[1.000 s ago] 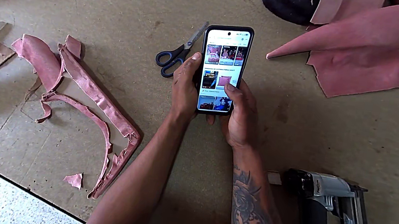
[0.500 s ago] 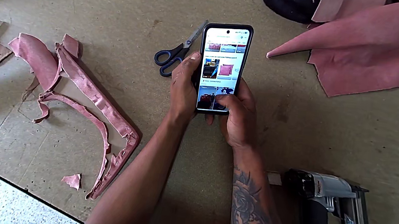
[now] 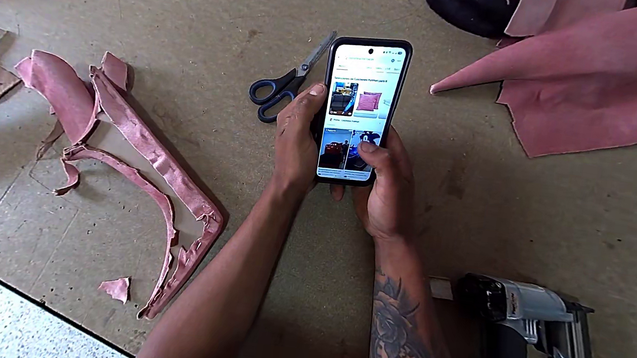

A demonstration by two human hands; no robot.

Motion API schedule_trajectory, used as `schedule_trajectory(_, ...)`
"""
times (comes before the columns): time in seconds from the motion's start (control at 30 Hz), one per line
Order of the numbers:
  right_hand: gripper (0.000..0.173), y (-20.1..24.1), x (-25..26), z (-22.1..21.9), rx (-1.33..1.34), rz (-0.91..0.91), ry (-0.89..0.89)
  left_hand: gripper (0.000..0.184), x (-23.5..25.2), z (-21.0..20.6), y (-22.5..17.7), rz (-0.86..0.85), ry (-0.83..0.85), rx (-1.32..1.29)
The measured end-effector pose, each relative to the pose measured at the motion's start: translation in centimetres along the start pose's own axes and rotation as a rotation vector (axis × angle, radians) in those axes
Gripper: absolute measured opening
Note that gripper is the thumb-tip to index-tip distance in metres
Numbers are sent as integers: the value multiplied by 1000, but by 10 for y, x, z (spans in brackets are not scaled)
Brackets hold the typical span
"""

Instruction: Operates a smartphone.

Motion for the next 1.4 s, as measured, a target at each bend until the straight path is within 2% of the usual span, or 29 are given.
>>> schedule_trajectory(0.33,46,2,0,-2,-36,11,23,52,1,0,-1,-16,-4,-1)
schedule_trajectory(0.6,46,1,1,-2,-58,-2,9,52,1,2,0,-18,-11,-2)
schedule_trajectory(0.77,35,-1,3,0,-42,-2,-15,52,1,1,-1,-8,-16,-1)
schedule_trajectory(1.17,45,-5,2,4,-2,-30,-32,53,1,1,0,-1,-7,8)
schedule_trajectory(1.33,37,-2,2,1,-13,-10,-3,52,1,3,0,-10,-20,-1)
schedule_trajectory(1.4,42,0,1,0,-31,8,25,51,1,2,0,-13,-17,-8)
Point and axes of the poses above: each hand's wrist, its own x-axis towards the middle knuckle, its own z-axis out of the back of the hand, y = z × x, the point moved 8 cm from there along x, towards the middle knuckle, and after that the axes turned 3 degrees about z, right-handed, at the moved point
